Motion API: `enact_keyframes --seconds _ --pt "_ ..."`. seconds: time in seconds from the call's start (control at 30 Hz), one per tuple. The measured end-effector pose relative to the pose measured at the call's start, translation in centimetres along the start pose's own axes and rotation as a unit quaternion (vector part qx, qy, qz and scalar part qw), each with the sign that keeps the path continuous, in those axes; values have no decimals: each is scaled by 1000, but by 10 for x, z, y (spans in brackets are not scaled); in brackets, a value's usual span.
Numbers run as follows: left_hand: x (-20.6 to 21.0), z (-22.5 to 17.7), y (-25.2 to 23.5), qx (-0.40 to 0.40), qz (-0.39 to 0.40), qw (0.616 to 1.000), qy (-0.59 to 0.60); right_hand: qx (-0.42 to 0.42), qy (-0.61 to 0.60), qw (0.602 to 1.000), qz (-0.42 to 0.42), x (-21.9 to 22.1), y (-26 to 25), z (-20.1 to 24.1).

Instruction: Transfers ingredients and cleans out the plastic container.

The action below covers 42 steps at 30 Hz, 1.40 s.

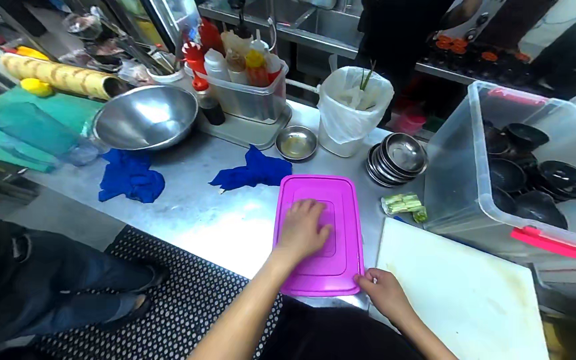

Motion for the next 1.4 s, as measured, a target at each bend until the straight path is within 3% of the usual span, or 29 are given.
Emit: enact_keyframes --seconds 0.17,0.3,0.5,0.6,0.7,0.8,1.0,1.1,1.4 --pt "95 -61 49 89 213 973 -7 7 -52 998 -36 -10 -1 -12" --pt "112 -61 61 109 175 978 -33 7 -58 998 -39 -11 -1 -13" --pt "107 -63 61 108 190 975 -34 0 -159 985 -63 -6 8 -6" --pt "96 -66 61 124 162 979 -5 -27 -191 979 -71 -12 15 4" --pt "58 -77 67 181 80 976 93 -136 -267 952 -58 -26 33 35" --pt "16 -85 80 255 16 948 192 -230 -294 928 -15 -41 44 58" --pt "-57 -71 80 269 -29 926 262 -56 -184 981 -25 -37 14 24" --pt "-56 -75 84 279 -20 922 266 -40 -85 995 42 -10 7 32" --pt "-69 -67 93 263 -87 903 328 -42 -92 994 31 -11 0 31"
Point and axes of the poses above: each hand's wrist, its own y-axis away from the middle knuckle, its own x-axis out of the palm, z = x × y, the point moved 8 cm from there along -y, towards the middle knuckle, and after that the axes turned 7 degrees about y, right-handed, at the moved point
